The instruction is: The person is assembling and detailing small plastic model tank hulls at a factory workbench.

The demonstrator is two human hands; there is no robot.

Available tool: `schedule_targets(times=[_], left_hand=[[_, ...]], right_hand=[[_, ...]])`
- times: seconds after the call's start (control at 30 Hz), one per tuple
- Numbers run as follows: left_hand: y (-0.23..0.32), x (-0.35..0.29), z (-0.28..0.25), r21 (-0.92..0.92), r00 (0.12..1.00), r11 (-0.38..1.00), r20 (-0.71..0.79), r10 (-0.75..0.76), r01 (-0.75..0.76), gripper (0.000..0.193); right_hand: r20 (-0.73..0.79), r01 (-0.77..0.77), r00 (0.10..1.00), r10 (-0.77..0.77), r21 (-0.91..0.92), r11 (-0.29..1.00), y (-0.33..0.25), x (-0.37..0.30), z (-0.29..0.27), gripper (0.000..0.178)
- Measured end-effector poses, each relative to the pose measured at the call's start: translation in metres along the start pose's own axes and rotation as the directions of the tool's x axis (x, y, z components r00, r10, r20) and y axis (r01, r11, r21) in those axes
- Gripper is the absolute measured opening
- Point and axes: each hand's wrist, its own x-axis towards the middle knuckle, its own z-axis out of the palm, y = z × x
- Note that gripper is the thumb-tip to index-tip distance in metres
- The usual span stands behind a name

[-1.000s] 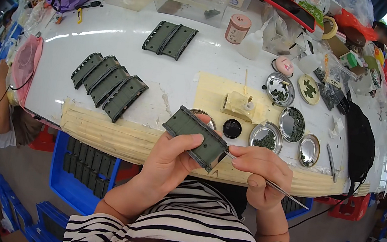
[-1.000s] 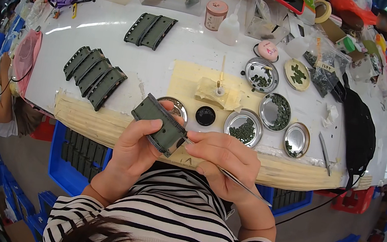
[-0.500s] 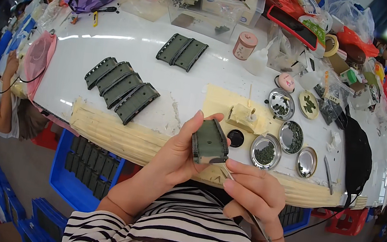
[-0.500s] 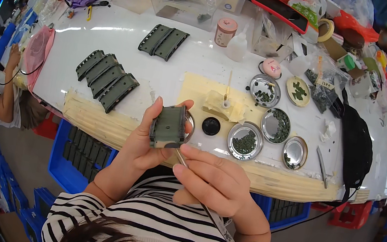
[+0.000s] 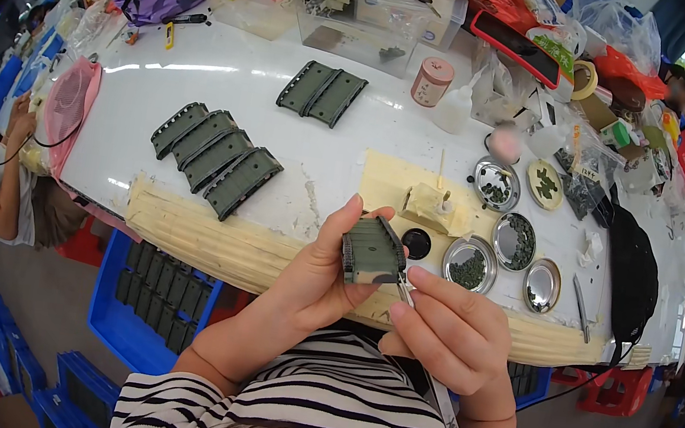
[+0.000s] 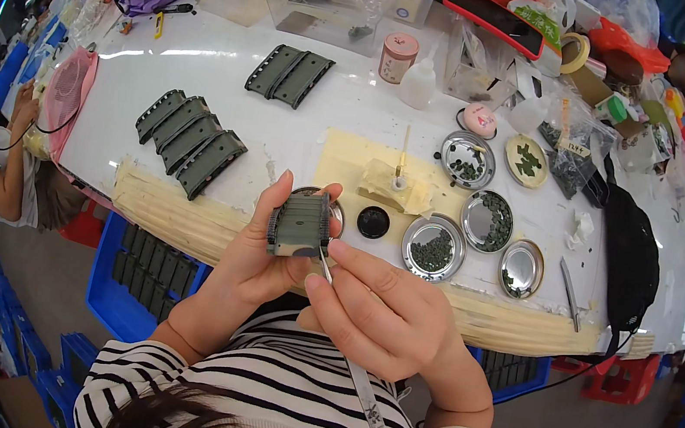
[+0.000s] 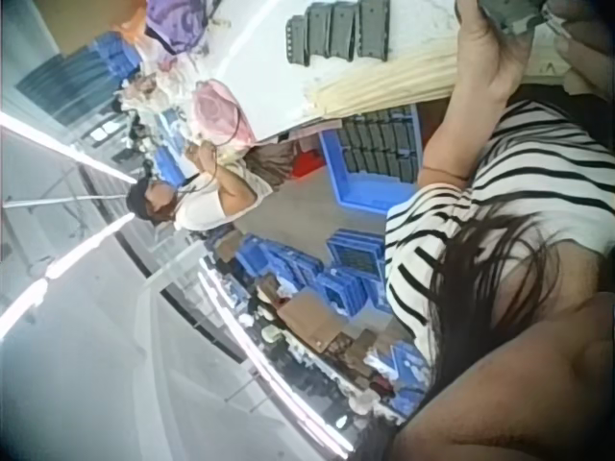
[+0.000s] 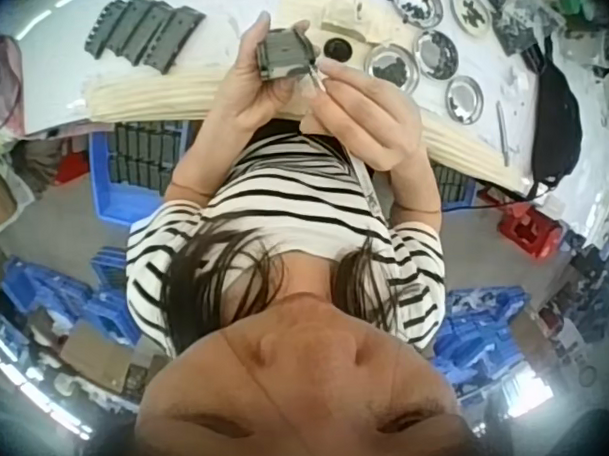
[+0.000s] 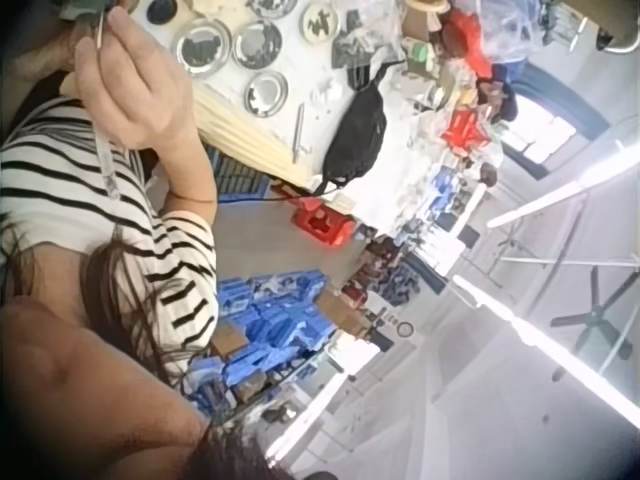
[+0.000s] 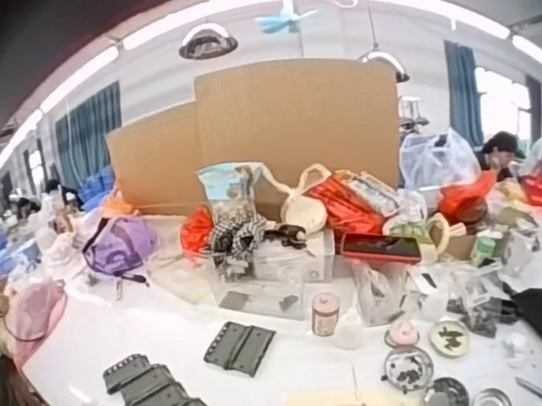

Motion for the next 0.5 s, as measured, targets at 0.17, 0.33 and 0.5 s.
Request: schedule_targets(times=[0.17, 0.33, 0.5], left_hand=[[0.0004, 0.0002, 0.0018, 0.002, 0.999, 1.000, -0.033, 0.027, -0.027, 0.049], [0.0001, -0.0004, 0.0039, 0.006, 0.998, 0.999, -0.051, 0.032, -0.032, 0.048], [0.0016, 0.0002, -0.0027, -0.004, 1.000, 1.000, 0.002, 0.005, -0.005, 0.047]], right_hand=[[0.001, -0.011, 1.000, 0.011, 0.005, 1.000, -0.0012, 0.0007, 0.0011, 0.027], [-0.003, -0.009, 1.000, 0.009, 0.013, 1.000, -0.0002, 0.0005, 0.0024, 0.026], [0.003, -0.005, 1.000, 0.005, 0.001, 1.000, -0.0005, 0.0001, 0.0039, 0.022]])
